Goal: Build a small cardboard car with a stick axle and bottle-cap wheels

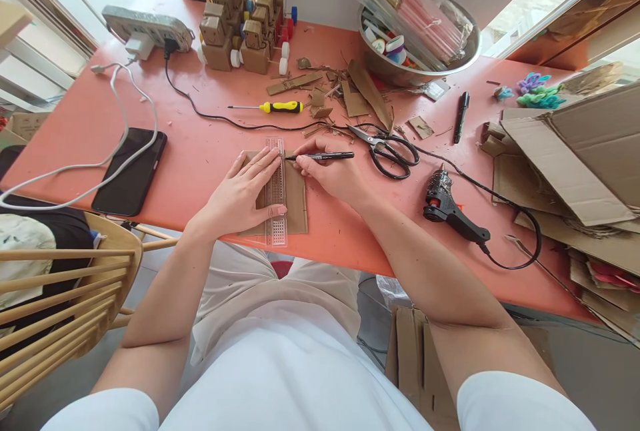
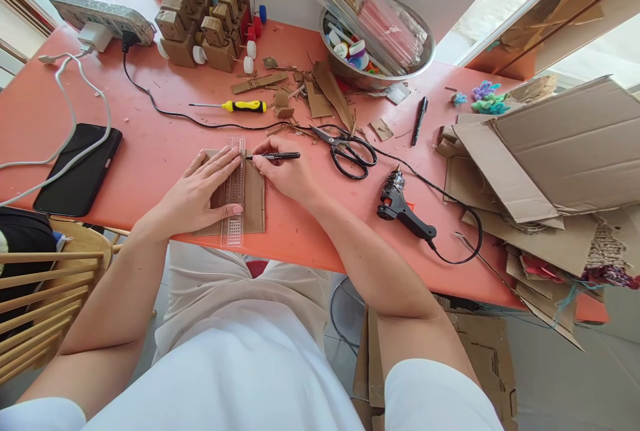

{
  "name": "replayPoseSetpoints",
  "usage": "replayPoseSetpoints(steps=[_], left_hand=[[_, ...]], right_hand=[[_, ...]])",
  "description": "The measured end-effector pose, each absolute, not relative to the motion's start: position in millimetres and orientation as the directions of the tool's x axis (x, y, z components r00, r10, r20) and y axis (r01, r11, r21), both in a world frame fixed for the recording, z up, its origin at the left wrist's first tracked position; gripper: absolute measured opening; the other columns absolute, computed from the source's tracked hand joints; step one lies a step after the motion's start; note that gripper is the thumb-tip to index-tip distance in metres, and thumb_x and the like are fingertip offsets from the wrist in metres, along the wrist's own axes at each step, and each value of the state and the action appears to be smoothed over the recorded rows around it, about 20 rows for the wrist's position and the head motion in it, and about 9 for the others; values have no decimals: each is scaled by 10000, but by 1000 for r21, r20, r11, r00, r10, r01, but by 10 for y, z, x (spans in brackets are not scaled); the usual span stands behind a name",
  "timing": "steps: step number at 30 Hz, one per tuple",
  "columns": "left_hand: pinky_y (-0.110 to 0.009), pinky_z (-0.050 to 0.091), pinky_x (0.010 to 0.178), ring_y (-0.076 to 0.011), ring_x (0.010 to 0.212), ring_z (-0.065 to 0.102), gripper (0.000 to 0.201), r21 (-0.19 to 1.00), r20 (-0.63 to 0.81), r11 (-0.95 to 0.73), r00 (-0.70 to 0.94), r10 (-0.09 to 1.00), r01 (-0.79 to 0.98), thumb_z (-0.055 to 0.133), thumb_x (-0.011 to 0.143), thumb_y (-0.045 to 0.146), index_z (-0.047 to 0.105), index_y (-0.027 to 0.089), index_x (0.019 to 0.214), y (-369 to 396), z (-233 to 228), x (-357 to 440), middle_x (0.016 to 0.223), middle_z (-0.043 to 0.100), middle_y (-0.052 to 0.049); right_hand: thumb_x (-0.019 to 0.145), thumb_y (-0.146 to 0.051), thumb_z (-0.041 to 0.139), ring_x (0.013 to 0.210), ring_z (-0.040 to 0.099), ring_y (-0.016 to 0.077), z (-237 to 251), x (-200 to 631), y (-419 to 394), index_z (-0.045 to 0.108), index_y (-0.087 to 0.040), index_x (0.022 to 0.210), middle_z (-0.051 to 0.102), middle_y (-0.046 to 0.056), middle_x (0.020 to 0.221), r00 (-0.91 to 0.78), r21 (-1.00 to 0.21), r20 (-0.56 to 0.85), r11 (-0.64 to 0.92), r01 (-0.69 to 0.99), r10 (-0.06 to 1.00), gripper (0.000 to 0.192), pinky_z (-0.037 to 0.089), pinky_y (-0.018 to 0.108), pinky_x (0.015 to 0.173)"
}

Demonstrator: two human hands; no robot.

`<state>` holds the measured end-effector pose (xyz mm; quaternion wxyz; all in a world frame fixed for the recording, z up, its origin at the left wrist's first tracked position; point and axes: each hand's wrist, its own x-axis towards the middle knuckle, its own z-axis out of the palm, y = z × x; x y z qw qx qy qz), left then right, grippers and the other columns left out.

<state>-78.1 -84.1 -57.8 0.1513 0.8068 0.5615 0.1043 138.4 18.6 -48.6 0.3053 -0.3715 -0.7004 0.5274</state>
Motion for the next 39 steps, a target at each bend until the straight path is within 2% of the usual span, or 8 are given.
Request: replayPoseSetpoints(steps=[9,14,20,25,30,39], left_hand=[[-641,181,1375,-372,1682,273,849,368,-6,-325,351,936,871,552,1005,606,334,192,1714,-837,-576,-784,1791,338,-146],[-648,175,1374,-367,1680,281,825,377,2,-327,353,936,867,558,1004,588,348,214,1709,-839,-577,-782,1786,355,-134],[-648,177,1374,-372,1681,274,836,384,3,-325,351,936,864,561,997,595,350,211,1709,-837,-582,-786,1787,350,-134],[-639,167,1379,-361,1679,285,823,384,4,-328,353,935,863,550,1005,582,353,201,1707,-836,-572,-778,1784,355,-139],[-651,167,1376,-369,1681,276,848,393,11,-329,353,935,858,575,991,580,316,239,1724,-836,-586,-785,1789,351,-117],[-654,172,1374,-377,1680,275,837,380,7,-329,353,935,865,559,1002,588,334,215,1716,-836,-588,-789,1788,347,-135]], right_hand=[[841,-154,706,668,672,141,-430,1385,172,673,-212,817,760,9,797,-539,-965,34,168,203,842,71,571,285,663],[837,-128,688,612,647,130,-416,1384,167,656,-210,759,725,-6,710,-579,-975,-16,115,188,815,118,547,260,597],[831,-154,704,653,679,137,-423,1380,162,668,-215,790,741,-1,740,-541,-980,7,113,164,841,82,577,263,631],[819,-148,696,626,668,139,-414,1396,178,658,-216,747,724,-7,693,-590,-978,-6,118,171,807,106,582,275,635],[830,-151,699,642,685,130,-451,1364,188,659,-218,795,746,-4,752,-545,-978,22,131,163,838,86,582,258,631],[861,-152,705,641,686,131,-459,1365,184,643,-218,794,749,1,755,-555,-976,19,135,168,832,113,602,273,654]])
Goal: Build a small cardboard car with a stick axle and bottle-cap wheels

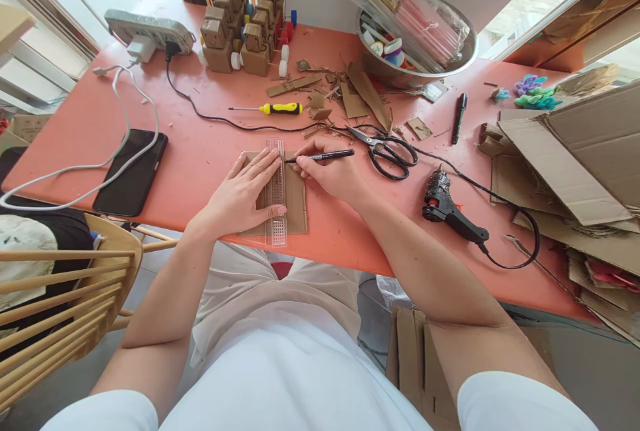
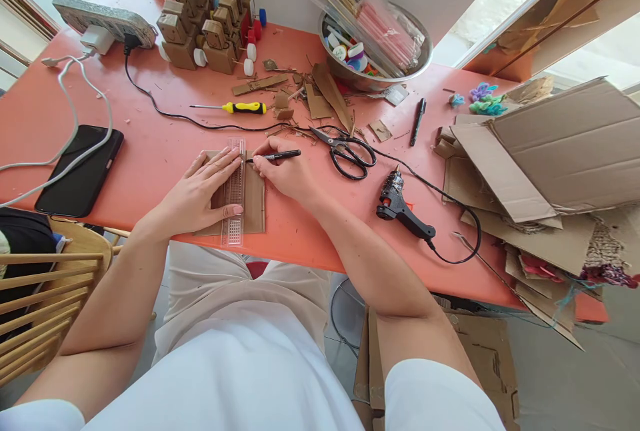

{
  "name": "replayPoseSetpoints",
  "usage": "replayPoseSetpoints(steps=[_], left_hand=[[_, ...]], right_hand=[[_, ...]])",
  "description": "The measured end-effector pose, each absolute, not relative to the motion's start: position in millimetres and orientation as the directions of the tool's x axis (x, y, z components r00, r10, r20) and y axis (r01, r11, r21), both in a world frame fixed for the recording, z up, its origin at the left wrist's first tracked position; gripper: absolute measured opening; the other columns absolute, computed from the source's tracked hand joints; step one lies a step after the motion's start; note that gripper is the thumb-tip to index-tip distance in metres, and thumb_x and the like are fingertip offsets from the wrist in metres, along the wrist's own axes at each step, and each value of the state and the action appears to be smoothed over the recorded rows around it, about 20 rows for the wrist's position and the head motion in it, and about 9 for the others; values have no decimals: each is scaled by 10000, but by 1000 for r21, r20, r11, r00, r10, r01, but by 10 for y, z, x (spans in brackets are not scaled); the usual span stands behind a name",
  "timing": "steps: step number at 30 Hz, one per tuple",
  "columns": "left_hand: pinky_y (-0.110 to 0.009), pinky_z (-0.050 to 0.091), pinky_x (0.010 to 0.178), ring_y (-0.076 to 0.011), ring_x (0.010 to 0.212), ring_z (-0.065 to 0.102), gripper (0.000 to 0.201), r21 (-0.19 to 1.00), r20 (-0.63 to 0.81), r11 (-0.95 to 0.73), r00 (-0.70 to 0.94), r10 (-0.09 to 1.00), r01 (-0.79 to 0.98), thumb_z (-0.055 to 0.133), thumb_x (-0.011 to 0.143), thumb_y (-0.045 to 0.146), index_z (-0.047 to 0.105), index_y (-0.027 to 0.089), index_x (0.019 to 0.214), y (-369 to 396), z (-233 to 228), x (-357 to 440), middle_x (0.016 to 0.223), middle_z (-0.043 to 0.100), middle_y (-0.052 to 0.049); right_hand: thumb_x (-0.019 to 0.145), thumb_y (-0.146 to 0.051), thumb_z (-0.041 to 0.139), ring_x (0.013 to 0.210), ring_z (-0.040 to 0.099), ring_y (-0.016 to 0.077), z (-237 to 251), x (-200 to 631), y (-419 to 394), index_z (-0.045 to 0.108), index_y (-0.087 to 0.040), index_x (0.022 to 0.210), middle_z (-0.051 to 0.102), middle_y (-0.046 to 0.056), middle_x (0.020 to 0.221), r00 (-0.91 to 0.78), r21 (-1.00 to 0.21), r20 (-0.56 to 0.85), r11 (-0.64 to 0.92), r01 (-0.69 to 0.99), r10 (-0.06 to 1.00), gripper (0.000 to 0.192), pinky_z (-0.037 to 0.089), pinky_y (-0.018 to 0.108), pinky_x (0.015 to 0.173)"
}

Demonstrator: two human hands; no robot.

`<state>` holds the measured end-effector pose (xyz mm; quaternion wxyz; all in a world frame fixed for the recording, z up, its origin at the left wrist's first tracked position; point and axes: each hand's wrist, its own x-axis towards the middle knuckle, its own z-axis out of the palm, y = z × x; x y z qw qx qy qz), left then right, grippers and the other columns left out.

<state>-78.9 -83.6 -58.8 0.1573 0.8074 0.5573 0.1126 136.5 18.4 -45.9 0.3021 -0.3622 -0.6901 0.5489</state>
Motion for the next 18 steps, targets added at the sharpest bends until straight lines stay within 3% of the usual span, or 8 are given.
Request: replayPoseSetpoints(steps=[7,18], left_hand=[[-653,171,1373,-372,1683,270,849,389,4,-325,351,936,862,576,995,576,308,240,1727,-829,-589,-794,1792,343,-119],[-632,187,1377,-358,1672,306,821,378,16,-340,361,933,861,556,1002,591,365,211,1704,-826,-580,-782,1778,365,-135]], right_hand=[[870,-173,752,664,703,133,-485,1350,200,642,-215,816,753,-6,785,-536,-966,51,177,186,842,130,597,268,674],[845,-173,712,626,669,129,-431,1387,168,642,-219,763,738,2,732,-572,-980,8,121,160,820,118,600,267,631]])
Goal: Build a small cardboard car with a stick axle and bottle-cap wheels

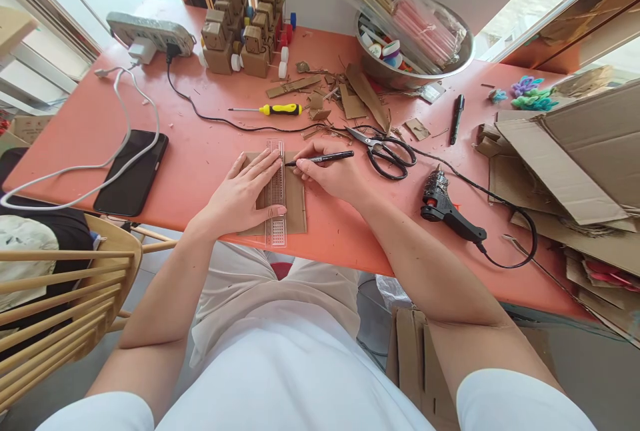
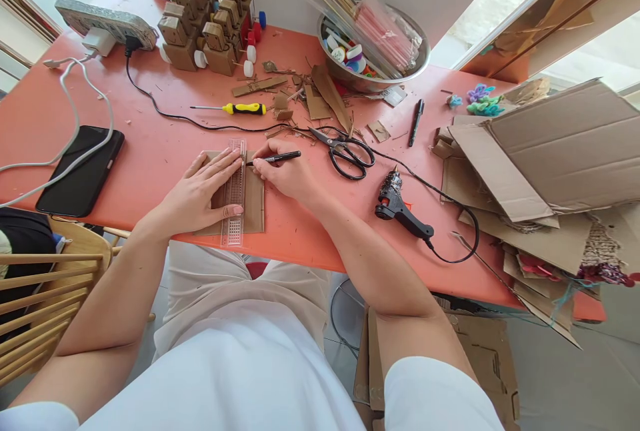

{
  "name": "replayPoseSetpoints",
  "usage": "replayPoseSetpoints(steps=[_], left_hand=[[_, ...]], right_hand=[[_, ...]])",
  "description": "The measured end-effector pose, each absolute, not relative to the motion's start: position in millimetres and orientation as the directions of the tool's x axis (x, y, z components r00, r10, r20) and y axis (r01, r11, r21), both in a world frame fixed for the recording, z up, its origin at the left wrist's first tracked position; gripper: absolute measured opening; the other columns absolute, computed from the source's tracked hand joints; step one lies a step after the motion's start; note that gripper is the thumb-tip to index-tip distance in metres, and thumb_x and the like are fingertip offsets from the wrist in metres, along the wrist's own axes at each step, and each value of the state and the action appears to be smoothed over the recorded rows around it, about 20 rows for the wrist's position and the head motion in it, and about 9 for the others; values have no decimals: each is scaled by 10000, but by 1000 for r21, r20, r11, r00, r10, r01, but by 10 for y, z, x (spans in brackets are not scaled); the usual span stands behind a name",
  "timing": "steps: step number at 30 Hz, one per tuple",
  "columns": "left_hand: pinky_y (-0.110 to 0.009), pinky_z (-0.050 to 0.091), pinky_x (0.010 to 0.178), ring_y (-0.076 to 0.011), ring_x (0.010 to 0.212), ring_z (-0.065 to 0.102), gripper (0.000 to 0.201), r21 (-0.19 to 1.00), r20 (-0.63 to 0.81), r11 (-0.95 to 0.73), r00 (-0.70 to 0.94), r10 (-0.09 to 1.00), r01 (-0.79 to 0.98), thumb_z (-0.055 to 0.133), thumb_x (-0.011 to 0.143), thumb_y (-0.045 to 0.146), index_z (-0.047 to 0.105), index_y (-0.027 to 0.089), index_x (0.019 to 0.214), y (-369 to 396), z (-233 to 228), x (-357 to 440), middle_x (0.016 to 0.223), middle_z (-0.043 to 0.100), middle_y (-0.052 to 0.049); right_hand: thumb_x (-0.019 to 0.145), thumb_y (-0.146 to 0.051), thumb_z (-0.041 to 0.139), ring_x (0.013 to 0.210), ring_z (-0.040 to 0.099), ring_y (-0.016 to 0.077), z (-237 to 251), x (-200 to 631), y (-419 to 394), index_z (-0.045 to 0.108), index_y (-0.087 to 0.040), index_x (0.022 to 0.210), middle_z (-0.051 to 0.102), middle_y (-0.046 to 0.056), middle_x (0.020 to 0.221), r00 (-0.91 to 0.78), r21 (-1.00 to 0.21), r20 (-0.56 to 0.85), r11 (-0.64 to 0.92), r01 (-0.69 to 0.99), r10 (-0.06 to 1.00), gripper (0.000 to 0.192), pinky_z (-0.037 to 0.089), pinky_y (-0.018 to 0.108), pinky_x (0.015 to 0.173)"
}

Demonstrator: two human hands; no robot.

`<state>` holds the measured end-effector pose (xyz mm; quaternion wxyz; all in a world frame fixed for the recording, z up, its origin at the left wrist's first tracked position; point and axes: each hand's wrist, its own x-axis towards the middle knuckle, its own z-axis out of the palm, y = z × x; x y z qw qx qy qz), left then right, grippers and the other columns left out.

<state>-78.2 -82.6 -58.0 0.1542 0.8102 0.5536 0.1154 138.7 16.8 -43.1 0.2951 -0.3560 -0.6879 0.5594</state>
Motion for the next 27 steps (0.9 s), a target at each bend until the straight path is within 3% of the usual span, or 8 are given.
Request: replayPoseSetpoints(steps=[7,15,27], left_hand=[[-627,191,1377,-344,1669,318,813,381,28,-333,350,936,862,563,1001,592,376,217,1697,-838,-585,-773,1773,379,-129],[-648,190,1372,-370,1672,300,827,356,27,-345,359,933,869,555,1004,601,358,207,1704,-841,-616,-807,1781,362,-137],[-631,180,1377,-361,1677,289,822,354,6,-342,363,932,871,549,1007,594,367,189,1699,-840,-586,-788,1788,336,-141]], right_hand=[[878,-314,792,612,676,125,-457,1457,163,638,-232,809,755,-1,726,-549,-993,-22,45,109,835,187,596,251,613],[856,-142,733,573,640,97,-429,1408,111,624,-220,766,716,-26,675,-534,-995,-62,-12,97,843,162,582,215,594],[847,-156,708,559,614,92,-458,1375,100,618,-221,759,705,-23,680,-536,-997,-49,-11,75,843,141,544,203,541]])
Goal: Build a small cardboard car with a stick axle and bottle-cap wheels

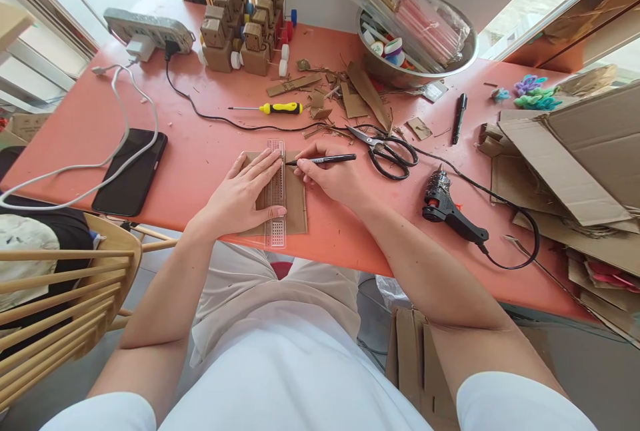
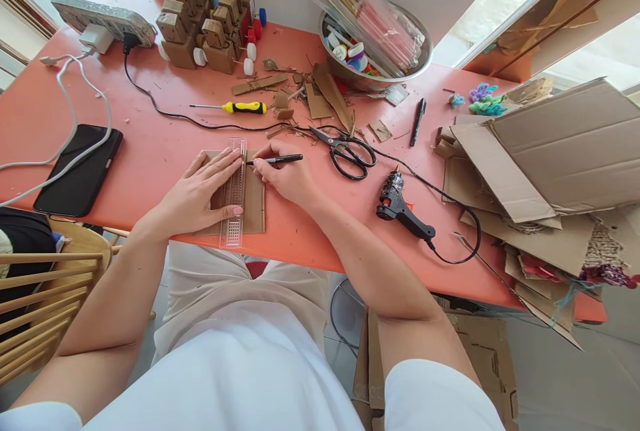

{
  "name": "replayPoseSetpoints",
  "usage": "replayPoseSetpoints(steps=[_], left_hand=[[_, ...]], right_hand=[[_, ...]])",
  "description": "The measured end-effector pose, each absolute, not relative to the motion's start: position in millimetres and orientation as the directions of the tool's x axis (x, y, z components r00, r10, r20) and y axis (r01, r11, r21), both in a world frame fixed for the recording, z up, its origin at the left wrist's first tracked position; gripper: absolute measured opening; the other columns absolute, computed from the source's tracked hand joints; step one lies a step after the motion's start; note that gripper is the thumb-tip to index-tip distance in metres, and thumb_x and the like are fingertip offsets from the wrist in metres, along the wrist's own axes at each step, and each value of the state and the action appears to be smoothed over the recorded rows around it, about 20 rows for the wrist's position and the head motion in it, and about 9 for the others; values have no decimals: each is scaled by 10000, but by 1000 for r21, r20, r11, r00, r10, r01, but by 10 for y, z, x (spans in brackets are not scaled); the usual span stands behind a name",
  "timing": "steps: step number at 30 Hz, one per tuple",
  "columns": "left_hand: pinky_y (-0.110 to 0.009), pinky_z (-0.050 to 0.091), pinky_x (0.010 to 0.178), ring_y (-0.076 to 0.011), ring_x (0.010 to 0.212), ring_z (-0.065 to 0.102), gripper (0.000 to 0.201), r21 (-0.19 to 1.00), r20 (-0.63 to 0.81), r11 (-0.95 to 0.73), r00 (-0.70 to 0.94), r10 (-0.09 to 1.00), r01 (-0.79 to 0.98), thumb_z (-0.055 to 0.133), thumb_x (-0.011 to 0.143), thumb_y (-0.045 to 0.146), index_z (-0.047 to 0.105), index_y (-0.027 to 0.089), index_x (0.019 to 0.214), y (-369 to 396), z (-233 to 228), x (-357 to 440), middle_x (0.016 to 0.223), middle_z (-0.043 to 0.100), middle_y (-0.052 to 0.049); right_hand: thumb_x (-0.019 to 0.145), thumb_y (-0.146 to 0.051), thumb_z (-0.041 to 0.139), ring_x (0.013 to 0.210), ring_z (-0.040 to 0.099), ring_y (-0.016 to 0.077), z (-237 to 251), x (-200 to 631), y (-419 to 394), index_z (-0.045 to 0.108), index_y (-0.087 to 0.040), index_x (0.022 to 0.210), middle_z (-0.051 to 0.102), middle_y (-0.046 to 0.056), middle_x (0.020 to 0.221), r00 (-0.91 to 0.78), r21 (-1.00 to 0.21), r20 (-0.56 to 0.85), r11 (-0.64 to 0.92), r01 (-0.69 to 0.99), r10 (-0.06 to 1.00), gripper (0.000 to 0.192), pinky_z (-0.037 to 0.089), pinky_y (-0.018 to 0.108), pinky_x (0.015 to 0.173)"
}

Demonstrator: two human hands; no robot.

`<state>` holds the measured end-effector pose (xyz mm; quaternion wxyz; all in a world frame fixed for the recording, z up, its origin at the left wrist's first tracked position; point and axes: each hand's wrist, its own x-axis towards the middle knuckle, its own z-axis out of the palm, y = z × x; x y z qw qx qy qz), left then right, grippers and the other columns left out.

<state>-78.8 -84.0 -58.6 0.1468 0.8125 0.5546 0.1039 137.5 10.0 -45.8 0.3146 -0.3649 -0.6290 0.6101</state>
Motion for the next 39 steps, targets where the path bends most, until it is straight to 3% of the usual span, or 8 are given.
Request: replayPoseSetpoints(steps=[15,21,30,36,39], left_hand=[[-617,218,1374,-340,1666,325,797,323,32,-367,377,926,872,582,1002,544,366,226,1700,-839,-592,-803,1780,368,-117],[-635,208,1373,-352,1669,316,816,324,27,-359,371,928,875,585,996,569,367,221,1701,-825,-616,-815,1777,372,-125],[-622,188,1379,-345,1673,307,815,351,7,-335,355,935,874,571,1004,583,375,200,1696,-833,-571,-783,1779,361,-131],[-632,189,1378,-354,1671,311,819,377,10,-326,349,937,867,579,997,584,368,228,1704,-833,-584,-790,1778,365,-118],[-638,187,1378,-354,1670,312,820,375,13,-332,353,936,866,582,995,579,354,249,1710,-833,-582,-786,1778,373,-107]], right_hand=[[805,-148,688,592,618,113,-345,1413,67,626,-213,713,689,-14,660,-629,-982,-30,93,163,777,128,496,224,558],[823,-118,645,581,604,104,-341,1366,63,585,-220,705,662,-27,642,-562,-988,-14,75,136,827,167,482,220,564],[788,-114,672,525,592,99,-223,1488,59,623,-207,707,677,-37,603,-737,-982,-120,29,187,665,132,494,215,540],[835,-214,723,585,639,129,-297,1529,145,598,-232,726,699,-14,653,-560,-982,-17,91,165,829,167,536,251,578],[837,-255,757,633,657,143,-339,1538,178,595,-237,730,701,-5,681,-514,-969,17,140,202,858,195,540,265,604]])
